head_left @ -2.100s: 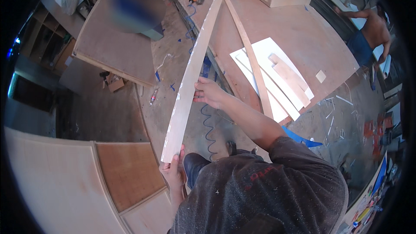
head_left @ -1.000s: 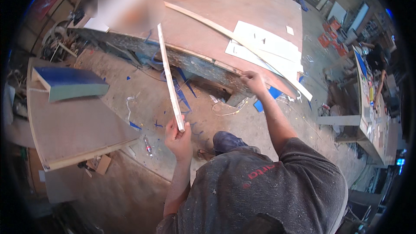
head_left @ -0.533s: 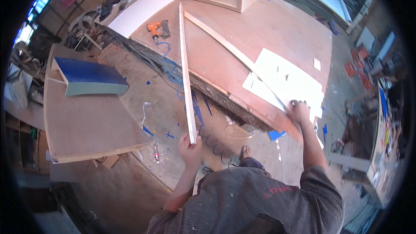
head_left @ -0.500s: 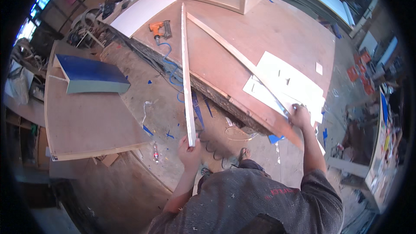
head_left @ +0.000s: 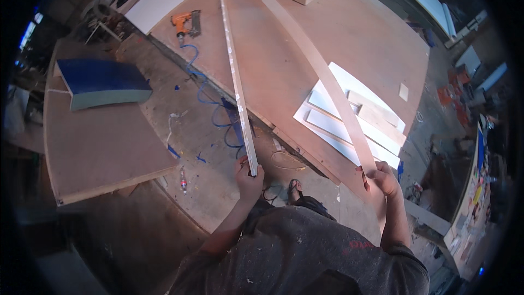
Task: The person aligns a thin wooden strip along the edge of a larger wooden panel and uses a pneumatic nail gun to fasten it in place. The person then lifts the assembled panel and positions it against a vertical structure.
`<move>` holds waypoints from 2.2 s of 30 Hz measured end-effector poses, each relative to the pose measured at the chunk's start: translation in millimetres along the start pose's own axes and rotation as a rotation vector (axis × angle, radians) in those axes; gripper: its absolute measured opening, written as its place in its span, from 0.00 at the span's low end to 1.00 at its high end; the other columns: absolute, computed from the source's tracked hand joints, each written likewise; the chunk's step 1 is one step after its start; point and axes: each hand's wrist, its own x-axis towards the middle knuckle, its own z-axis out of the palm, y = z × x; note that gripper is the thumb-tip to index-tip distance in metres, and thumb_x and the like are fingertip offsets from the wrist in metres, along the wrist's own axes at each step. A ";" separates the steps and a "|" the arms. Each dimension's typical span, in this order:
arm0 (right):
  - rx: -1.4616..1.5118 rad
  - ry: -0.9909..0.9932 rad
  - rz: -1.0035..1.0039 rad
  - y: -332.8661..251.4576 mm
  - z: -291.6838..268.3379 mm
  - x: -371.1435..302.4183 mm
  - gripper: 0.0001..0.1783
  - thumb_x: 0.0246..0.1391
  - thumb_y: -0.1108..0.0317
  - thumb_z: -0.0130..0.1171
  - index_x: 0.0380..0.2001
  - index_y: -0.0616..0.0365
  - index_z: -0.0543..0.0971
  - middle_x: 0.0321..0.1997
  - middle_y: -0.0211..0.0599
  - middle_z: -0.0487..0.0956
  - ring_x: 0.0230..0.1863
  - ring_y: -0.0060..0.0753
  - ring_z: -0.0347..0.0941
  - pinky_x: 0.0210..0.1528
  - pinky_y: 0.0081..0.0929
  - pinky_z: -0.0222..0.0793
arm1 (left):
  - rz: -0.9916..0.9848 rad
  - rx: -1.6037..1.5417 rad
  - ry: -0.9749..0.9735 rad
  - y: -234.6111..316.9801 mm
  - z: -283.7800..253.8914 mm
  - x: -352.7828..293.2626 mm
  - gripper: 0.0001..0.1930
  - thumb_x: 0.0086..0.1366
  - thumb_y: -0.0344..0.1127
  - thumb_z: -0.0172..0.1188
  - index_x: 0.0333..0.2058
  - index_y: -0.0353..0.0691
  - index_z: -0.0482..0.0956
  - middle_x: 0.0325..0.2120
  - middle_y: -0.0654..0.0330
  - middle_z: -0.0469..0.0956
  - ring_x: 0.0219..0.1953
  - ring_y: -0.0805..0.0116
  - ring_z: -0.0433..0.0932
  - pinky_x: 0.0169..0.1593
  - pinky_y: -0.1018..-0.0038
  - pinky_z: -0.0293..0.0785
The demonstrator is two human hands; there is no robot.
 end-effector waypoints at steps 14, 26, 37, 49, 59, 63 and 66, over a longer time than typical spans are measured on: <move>0.084 0.072 -0.037 -27.8 52.4 -41.0 0.26 0.53 0.63 0.62 0.48 0.75 0.87 0.25 0.41 0.81 0.18 0.36 0.75 0.29 0.32 0.73 | -0.061 -0.188 -0.282 29.3 91.2 20.6 0.27 0.57 0.27 0.71 0.55 0.30 0.75 0.46 0.42 0.75 0.50 0.39 0.77 0.57 0.50 0.75; 0.069 -0.002 -0.053 5.2 28.3 -43.5 0.19 0.58 0.70 0.65 0.50 0.71 0.88 0.27 0.36 0.82 0.19 0.31 0.77 0.30 0.29 0.73 | -0.206 -0.084 -0.386 52.1 135.5 15.4 0.21 0.60 0.33 0.70 0.48 0.27 0.78 0.49 0.41 0.76 0.53 0.38 0.76 0.59 0.49 0.76; 0.029 -0.061 -0.091 20.7 0.1 -43.3 0.17 0.59 0.70 0.67 0.48 0.70 0.88 0.24 0.39 0.82 0.20 0.31 0.78 0.28 0.28 0.73 | -0.244 0.063 -0.244 49.0 160.8 -4.5 0.21 0.61 0.42 0.69 0.46 0.31 0.80 0.48 0.41 0.77 0.50 0.38 0.82 0.53 0.47 0.82; 0.075 -0.096 -0.106 34.1 -12.4 -34.8 0.17 0.60 0.71 0.69 0.50 0.70 0.88 0.26 0.39 0.83 0.22 0.31 0.79 0.29 0.28 0.73 | -0.235 -0.238 -0.134 18.8 165.9 -11.9 0.18 0.63 0.39 0.70 0.44 0.32 0.82 0.40 0.44 0.80 0.45 0.36 0.82 0.49 0.46 0.79; 0.108 -0.092 -0.088 37.8 -15.5 -31.5 0.17 0.61 0.72 0.67 0.50 0.72 0.87 0.27 0.40 0.84 0.23 0.32 0.79 0.30 0.29 0.75 | -0.209 -0.184 -0.084 60.1 156.2 -19.8 0.14 0.62 0.33 0.68 0.45 0.31 0.83 0.33 0.43 0.83 0.36 0.36 0.83 0.40 0.48 0.80; 0.076 -0.115 -0.124 41.1 -22.0 -27.9 0.18 0.62 0.73 0.65 0.51 0.74 0.86 0.27 0.41 0.84 0.22 0.33 0.80 0.28 0.30 0.77 | -0.225 -0.357 -0.163 95.3 144.8 -24.4 0.14 0.64 0.35 0.73 0.43 0.32 0.86 0.30 0.49 0.86 0.32 0.54 0.87 0.36 0.57 0.81; 0.082 -0.114 -0.140 48.0 -28.2 -28.8 0.18 0.61 0.74 0.65 0.51 0.74 0.86 0.27 0.41 0.84 0.22 0.34 0.80 0.27 0.30 0.77 | -0.511 -0.545 -0.274 109.8 137.4 -23.7 0.15 0.66 0.39 0.77 0.41 0.32 0.87 0.31 0.55 0.89 0.32 0.69 0.87 0.36 0.68 0.82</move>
